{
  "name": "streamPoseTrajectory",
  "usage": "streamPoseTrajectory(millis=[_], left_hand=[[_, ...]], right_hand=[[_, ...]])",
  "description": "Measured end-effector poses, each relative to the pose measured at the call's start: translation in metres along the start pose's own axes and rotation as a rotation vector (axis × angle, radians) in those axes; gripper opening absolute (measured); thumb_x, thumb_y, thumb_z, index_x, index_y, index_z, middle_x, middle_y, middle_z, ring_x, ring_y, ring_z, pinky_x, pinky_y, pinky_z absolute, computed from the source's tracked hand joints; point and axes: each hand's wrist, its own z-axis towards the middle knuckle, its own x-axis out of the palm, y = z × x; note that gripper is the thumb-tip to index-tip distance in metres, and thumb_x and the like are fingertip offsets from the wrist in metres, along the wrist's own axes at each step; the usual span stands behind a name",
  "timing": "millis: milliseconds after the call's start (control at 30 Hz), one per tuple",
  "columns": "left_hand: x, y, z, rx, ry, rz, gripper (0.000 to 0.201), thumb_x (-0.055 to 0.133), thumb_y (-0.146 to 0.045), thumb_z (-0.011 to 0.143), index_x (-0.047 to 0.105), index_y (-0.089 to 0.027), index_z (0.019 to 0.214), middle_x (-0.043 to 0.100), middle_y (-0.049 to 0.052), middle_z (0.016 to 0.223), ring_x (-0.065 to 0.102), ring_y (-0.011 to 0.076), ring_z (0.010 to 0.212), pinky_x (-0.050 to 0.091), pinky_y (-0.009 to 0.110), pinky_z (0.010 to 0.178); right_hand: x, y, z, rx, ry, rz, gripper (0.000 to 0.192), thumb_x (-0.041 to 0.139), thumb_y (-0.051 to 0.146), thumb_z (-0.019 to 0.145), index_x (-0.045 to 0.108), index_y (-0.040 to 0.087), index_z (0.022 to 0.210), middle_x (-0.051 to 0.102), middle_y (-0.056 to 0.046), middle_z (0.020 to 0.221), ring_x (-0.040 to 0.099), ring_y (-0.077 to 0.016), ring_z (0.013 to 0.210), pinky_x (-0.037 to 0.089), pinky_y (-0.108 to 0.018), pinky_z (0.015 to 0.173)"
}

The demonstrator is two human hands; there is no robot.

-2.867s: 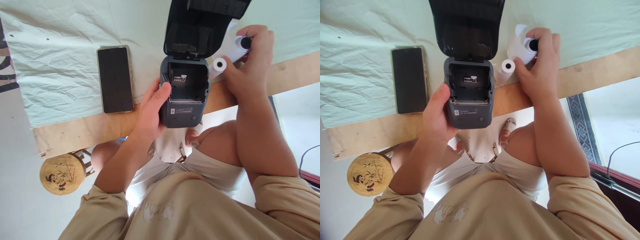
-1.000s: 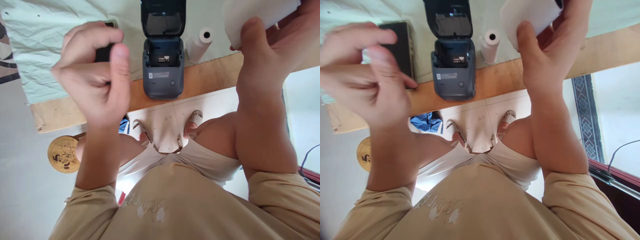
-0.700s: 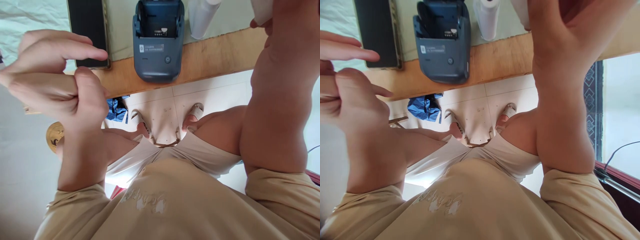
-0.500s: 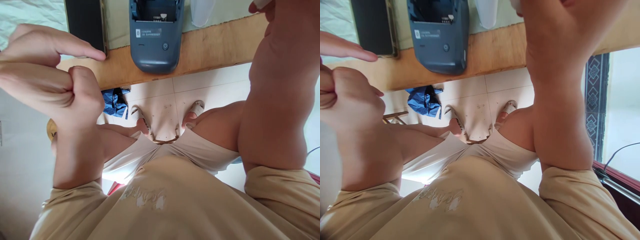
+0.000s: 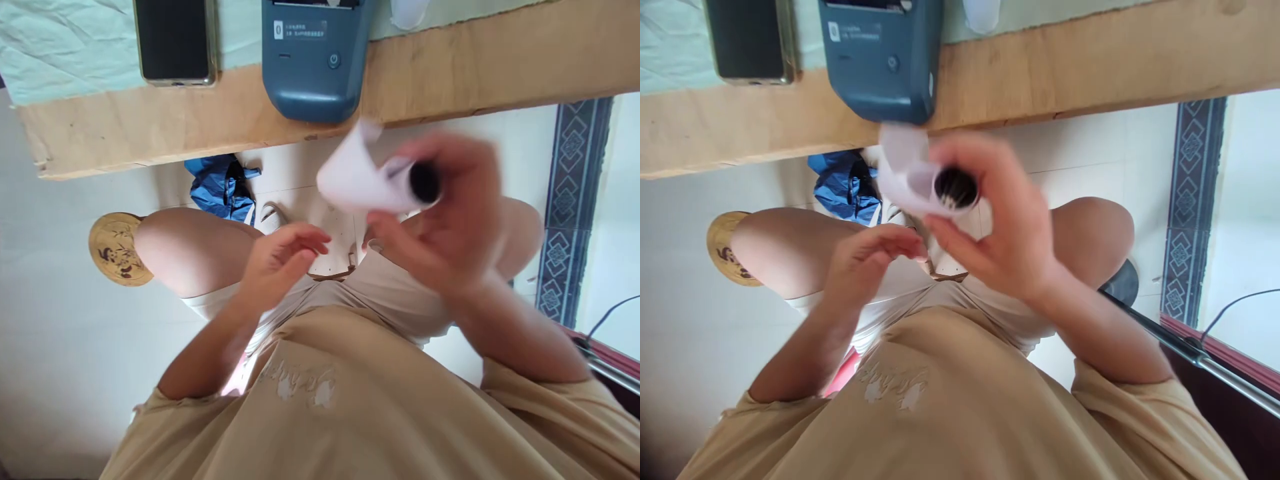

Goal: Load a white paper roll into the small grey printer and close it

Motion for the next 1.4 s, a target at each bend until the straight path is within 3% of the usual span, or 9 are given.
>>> streamPoseTrajectory(millis=[100, 167, 300, 467, 600, 800, 1033, 1167, 1400], left_hand=[[0.031, 0.014, -0.009, -0.265, 0.093, -0.397, 0.053, 0.064, -0.054, 0.077, 0.058, -0.023, 0.119, 0.064, 0.011, 0.115, 0.066, 0.0193, 0.096, 0.056, 0.030, 0.077], [0.045, 0.015, -0.009, -0.323, 0.059, -0.548, 0.057, 0.068, -0.060, 0.070, 0.060, -0.021, 0.110, 0.065, 0.008, 0.103, 0.064, 0.0168, 0.089, 0.055, 0.029, 0.074], [0.053, 0.006, -0.002, -0.345, -0.134, -0.582, 0.035, 0.074, -0.044, 0.071, 0.061, -0.022, 0.094, 0.060, 0.000, 0.088, 0.059, 0.0105, 0.085, 0.051, 0.022, 0.074], [0.052, -0.003, 0.000, -0.362, -0.186, -0.580, 0.029, 0.076, -0.028, 0.072, 0.063, -0.021, 0.096, 0.059, -0.002, 0.086, 0.057, 0.0069, 0.084, 0.049, 0.019, 0.077], [0.042, -0.009, 0.003, -0.324, -0.142, -0.479, 0.022, 0.076, -0.023, 0.071, 0.064, -0.019, 0.089, 0.060, -0.002, 0.082, 0.058, 0.0070, 0.078, 0.049, 0.020, 0.074], [-0.006, -0.024, 0.027, -0.366, 0.112, -0.137, 0.024, 0.071, -0.026, 0.074, 0.064, -0.019, 0.095, 0.063, 0.001, 0.080, 0.062, 0.0126, 0.076, 0.050, 0.024, 0.066], [-0.024, -0.019, 0.058, -0.488, 0.535, 0.024, 0.026, 0.072, -0.025, 0.070, 0.063, -0.018, 0.093, 0.069, 0.000, 0.088, 0.067, 0.0153, 0.086, 0.054, 0.027, 0.076], [-0.022, -0.013, 0.056, -0.462, 0.551, 0.037, 0.030, 0.071, -0.033, 0.073, 0.059, -0.019, 0.096, 0.069, 0.002, 0.094, 0.067, 0.0169, 0.092, 0.054, 0.032, 0.086], [-0.034, -0.013, 0.042, -0.411, 0.502, 0.195, 0.037, 0.071, -0.041, 0.071, 0.058, -0.022, 0.100, 0.068, 0.001, 0.098, 0.065, 0.0179, 0.094, 0.050, 0.034, 0.086]], right_hand=[[0.024, 0.006, -0.034, -0.049, -0.021, -0.115, 0.037, 0.071, 0.020, 0.076, 0.051, 0.019, 0.107, 0.068, 0.000, 0.097, 0.066, -0.0109, 0.085, 0.055, -0.024, 0.073], [0.036, 0.004, -0.045, -0.063, -0.049, -0.150, 0.035, 0.071, 0.017, 0.074, 0.051, 0.019, 0.103, 0.069, 0.002, 0.091, 0.065, -0.0099, 0.076, 0.053, -0.025, 0.068], [0.050, -0.007, -0.050, -0.144, -0.060, -0.120, 0.027, 0.065, 0.017, 0.077, 0.048, 0.021, 0.098, 0.069, 0.002, 0.088, 0.066, -0.0106, 0.076, 0.048, -0.026, 0.065], [0.052, -0.013, -0.048, -0.157, -0.037, -0.051, 0.026, 0.065, 0.018, 0.078, 0.045, 0.021, 0.095, 0.067, 0.000, 0.089, 0.066, -0.0118, 0.082, 0.048, -0.026, 0.067], [0.043, -0.010, -0.041, -0.175, 0.061, 0.023, 0.027, 0.062, 0.019, 0.077, 0.046, 0.021, 0.098, 0.064, -0.002, 0.095, 0.062, -0.0131, 0.088, 0.051, -0.027, 0.072], [0.028, -0.017, -0.030, -0.161, 0.095, 0.159, 0.032, 0.049, 0.027, 0.079, 0.045, 0.021, 0.110, 0.055, -0.006, 0.094, 0.055, -0.0146, 0.087, 0.053, -0.030, 0.071], [0.039, -0.024, -0.024, -0.082, 0.212, -0.038, 0.050, 0.060, 0.014, 0.077, 0.043, 0.018, 0.124, 0.061, -0.009, 0.115, 0.058, -0.0183, 0.112, 0.055, -0.033, 0.088], [0.038, -0.021, -0.029, -0.045, 0.149, -0.085, 0.029, 0.060, 0.011, 0.076, 0.054, 0.019, 0.103, 0.068, -0.001, 0.085, 0.067, -0.0155, 0.087, 0.056, -0.032, 0.076], [0.032, -0.003, -0.039, -0.017, 0.070, -0.168, 0.020, 0.069, 0.012, 0.072, 0.059, 0.020, 0.087, 0.065, 0.001, 0.076, 0.065, -0.0126, 0.071, 0.052, -0.027, 0.061]])
